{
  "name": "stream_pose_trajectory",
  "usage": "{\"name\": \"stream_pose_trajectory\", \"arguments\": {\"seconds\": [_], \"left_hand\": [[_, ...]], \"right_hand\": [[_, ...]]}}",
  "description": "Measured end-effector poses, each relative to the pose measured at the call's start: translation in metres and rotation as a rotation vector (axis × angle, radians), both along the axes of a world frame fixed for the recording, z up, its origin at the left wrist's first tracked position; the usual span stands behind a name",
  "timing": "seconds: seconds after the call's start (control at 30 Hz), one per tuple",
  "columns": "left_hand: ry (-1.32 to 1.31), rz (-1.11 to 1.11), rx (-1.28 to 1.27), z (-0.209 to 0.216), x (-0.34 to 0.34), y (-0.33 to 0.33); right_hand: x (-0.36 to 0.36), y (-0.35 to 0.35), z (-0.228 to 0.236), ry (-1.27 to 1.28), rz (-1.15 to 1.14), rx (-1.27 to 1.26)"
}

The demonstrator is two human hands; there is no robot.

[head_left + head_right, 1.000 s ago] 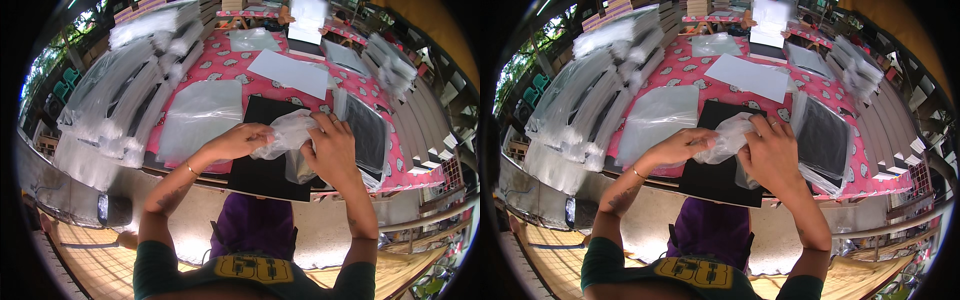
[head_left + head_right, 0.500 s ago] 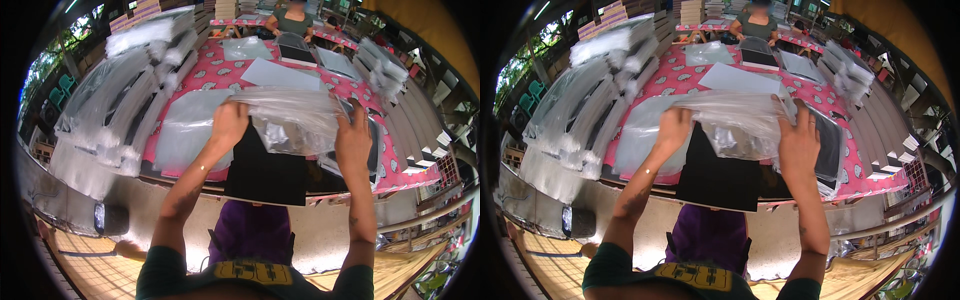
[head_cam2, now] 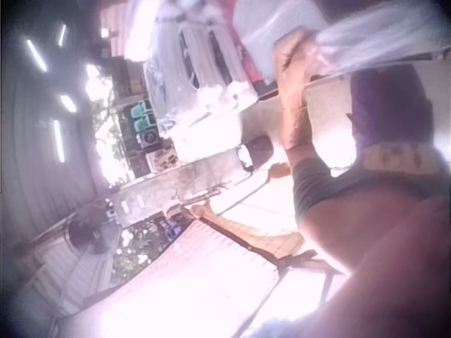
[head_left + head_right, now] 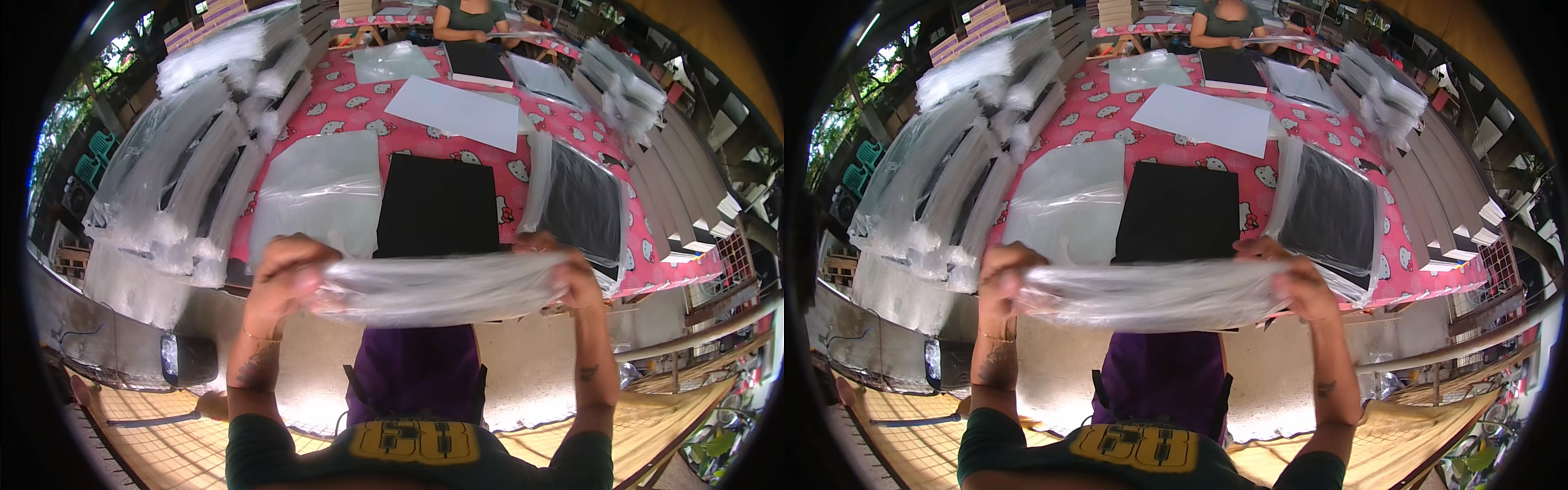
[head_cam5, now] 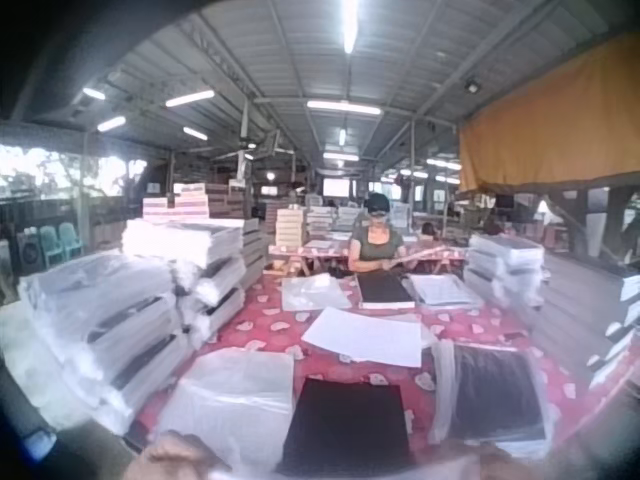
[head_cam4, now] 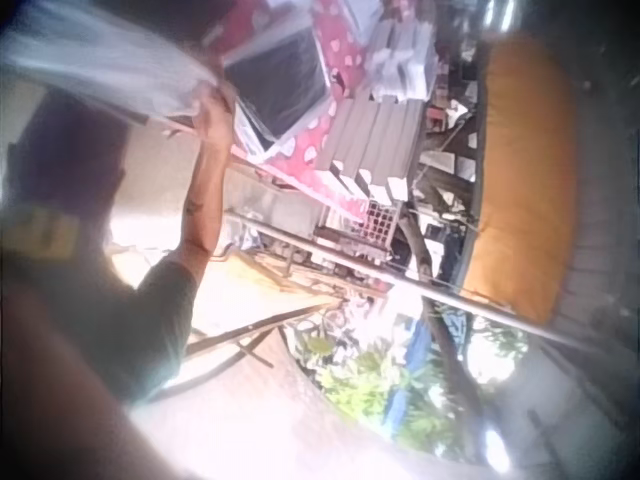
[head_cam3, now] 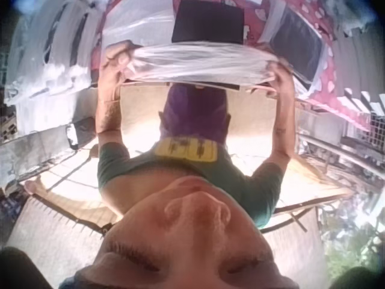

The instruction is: The person places black sheets into plastic bags and adds white sheets to a growing stack on a table.

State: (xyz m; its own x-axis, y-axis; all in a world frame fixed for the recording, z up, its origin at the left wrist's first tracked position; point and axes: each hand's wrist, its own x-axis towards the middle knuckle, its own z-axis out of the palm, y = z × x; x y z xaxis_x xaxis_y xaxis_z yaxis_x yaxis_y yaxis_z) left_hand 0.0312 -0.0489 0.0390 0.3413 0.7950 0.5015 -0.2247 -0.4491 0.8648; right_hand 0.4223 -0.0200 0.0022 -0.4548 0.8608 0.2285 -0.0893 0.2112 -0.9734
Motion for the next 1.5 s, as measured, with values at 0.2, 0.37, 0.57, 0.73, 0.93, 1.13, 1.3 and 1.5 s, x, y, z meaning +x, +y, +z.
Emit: {"name": "stream_pose_trajectory", "arguments": {"seconds": [0.2, 0.37, 0.57, 0.73, 0.93, 1.13, 1.3, 1.5], "left_hand": [[0.021, 0.118, -0.121, -0.007, 0.022, 0.005], [0.974, -0.397, 0.191, -0.048, 0.023, 0.013], [0.084, -0.040, -0.614, -0.056, 0.006, 0.004], [0.563, -0.534, -0.344, -0.084, -0.006, 0.007], [-0.154, -0.229, -0.775, -0.094, -0.006, -0.006], [-0.223, 0.017, -0.745, -0.131, -0.001, -0.035], [0.145, 0.593, -0.582, -0.161, 0.047, -0.057], [0.161, 0.559, -0.570, -0.162, 0.040, -0.065]], "right_hand": [[-0.030, -0.012, -0.016, -0.637, 0.645, 0.010], [-0.014, -0.005, -0.055, 1.051, 0.625, -0.460], [-0.002, -0.023, -0.074, -0.273, 0.534, -0.314], [-0.002, -0.041, -0.089, 0.541, -0.114, -0.523], [0.010, -0.061, -0.123, 0.383, 0.181, -0.658], [-0.009, -0.095, -0.140, -0.315, -0.212, -0.212], [-0.053, -0.103, -0.146, -0.167, -0.870, -0.209], [-0.052, -0.105, -0.140, -0.210, -0.867, -0.193]]}}
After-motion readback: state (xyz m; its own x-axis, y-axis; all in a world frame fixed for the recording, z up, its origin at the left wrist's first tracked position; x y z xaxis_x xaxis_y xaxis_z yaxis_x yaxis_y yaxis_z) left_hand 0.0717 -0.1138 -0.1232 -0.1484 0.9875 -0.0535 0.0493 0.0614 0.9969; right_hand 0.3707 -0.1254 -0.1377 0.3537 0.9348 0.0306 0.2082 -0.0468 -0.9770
